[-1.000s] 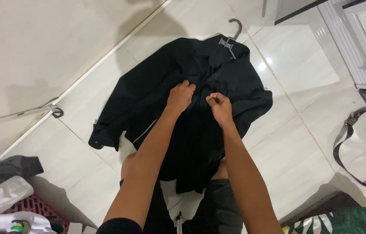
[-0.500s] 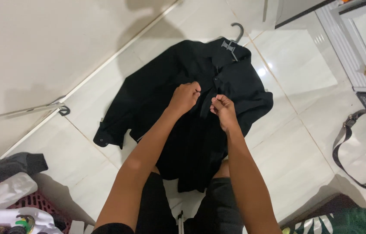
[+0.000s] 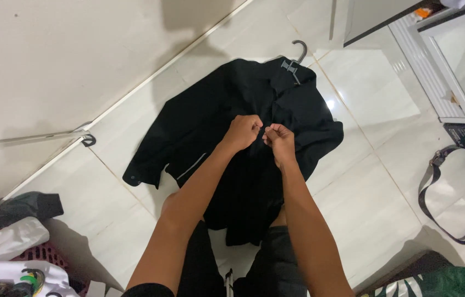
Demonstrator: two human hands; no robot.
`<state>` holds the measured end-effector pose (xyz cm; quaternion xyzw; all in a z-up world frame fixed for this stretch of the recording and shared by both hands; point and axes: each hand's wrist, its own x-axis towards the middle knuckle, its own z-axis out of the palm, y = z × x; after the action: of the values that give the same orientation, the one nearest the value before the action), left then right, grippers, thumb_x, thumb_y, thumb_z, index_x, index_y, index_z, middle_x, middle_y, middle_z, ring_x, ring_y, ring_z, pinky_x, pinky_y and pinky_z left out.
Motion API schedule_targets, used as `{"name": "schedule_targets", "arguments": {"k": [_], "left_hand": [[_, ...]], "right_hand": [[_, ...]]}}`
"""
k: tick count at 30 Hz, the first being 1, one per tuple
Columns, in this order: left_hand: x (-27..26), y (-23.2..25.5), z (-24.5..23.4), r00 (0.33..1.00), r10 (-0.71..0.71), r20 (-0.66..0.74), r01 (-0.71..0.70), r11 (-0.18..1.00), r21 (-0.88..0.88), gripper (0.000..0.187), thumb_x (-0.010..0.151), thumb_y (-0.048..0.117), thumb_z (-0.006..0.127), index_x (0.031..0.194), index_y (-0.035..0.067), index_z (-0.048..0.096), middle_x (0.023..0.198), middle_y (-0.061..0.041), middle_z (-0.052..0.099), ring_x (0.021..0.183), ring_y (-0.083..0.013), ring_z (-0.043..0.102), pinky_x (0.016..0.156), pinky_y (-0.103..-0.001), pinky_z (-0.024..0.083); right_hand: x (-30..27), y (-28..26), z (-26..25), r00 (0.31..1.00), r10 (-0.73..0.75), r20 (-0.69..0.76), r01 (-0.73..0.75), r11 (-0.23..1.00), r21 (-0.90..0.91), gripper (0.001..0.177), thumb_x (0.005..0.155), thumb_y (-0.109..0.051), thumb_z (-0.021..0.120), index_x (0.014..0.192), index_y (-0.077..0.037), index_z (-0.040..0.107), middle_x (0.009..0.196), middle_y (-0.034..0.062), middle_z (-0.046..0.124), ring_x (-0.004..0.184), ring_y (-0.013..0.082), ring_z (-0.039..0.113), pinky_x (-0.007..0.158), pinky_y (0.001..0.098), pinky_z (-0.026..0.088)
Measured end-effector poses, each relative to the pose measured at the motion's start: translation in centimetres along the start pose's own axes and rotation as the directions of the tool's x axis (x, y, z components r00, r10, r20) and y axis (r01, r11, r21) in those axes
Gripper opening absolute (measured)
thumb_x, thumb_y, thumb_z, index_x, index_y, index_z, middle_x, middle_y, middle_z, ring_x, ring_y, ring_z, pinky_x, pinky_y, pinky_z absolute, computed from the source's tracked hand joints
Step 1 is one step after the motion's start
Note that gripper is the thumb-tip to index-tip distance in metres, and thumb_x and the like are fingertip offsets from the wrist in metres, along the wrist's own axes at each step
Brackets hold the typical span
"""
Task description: Organizing shirts onto hangers and placing them in a wardrobe.
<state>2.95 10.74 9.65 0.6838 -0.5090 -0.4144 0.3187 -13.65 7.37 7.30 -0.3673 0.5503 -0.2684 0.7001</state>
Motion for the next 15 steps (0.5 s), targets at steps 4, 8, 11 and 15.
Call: {"name": "schedule_targets", "arguments": {"k": [4, 8, 11, 15], "left_hand": [[0.3, 0.2, 0.4, 0.999, -0.027, 0.031, 0.026, 0.998, 0.049, 0.012, 0.091, 0.007, 0.062, 0.096, 0.002, 0.071, 0.09, -0.014, 0.075, 0.081, -0.0284, 0.073, 0.074, -0.04, 0.058], [0.4, -0.2, 0.8, 0.998, -0.02, 0.057, 0.011, 0.987, 0.162, 0.011, 0.095, 0.009, 0.061, 0.095, 0.002, 0.07, 0.093, -0.014, 0.074, 0.084, -0.0289, 0.073, 0.076, -0.04, 0.057], [0.5, -0.5, 1.3, 0.998, -0.041, 0.054, 0.034, 0.993, 0.117, 0.011, 0.095, 0.009, 0.061, 0.095, 0.003, 0.071, 0.095, -0.013, 0.075, 0.086, -0.0286, 0.073, 0.077, -0.04, 0.057], [0.4, 0.1, 0.7, 0.992, -0.108, 0.06, 0.106, 0.993, 0.044, 0.012, 0.094, 0.008, 0.061, 0.097, 0.003, 0.071, 0.094, -0.012, 0.075, 0.087, -0.0279, 0.073, 0.077, -0.04, 0.057]], "right_hand": [[-0.5, -1.0, 0.1, 0.999, 0.04, -0.032, -0.04, 0.999, 0.004, 0.005, 0.097, -0.008, 0.067, 0.093, -0.004, 0.067, 0.081, 0.0014, 0.065, 0.071, 0.0098, 0.062, 0.067, 0.0244, 0.053], [-0.2, -0.9, -0.1, 0.998, 0.051, -0.043, -0.051, 0.999, 0.007, 0.003, 0.097, -0.007, 0.067, 0.095, -0.005, 0.068, 0.083, 0.001, 0.066, 0.072, 0.0094, 0.063, 0.068, 0.0242, 0.054], [0.0, -0.4, -0.3, 0.999, 0.039, -0.031, -0.038, 0.999, 0.009, 0.004, 0.097, -0.007, 0.067, 0.095, -0.004, 0.068, 0.083, 0.0023, 0.067, 0.073, 0.0101, 0.063, 0.068, 0.0246, 0.054], [0.1, -0.3, -0.3, 1.0, 0.021, -0.022, -0.021, 1.0, 0.008, 0.005, 0.097, -0.007, 0.067, 0.095, -0.003, 0.068, 0.084, 0.0026, 0.067, 0.074, 0.0104, 0.063, 0.069, 0.0247, 0.054]]}}
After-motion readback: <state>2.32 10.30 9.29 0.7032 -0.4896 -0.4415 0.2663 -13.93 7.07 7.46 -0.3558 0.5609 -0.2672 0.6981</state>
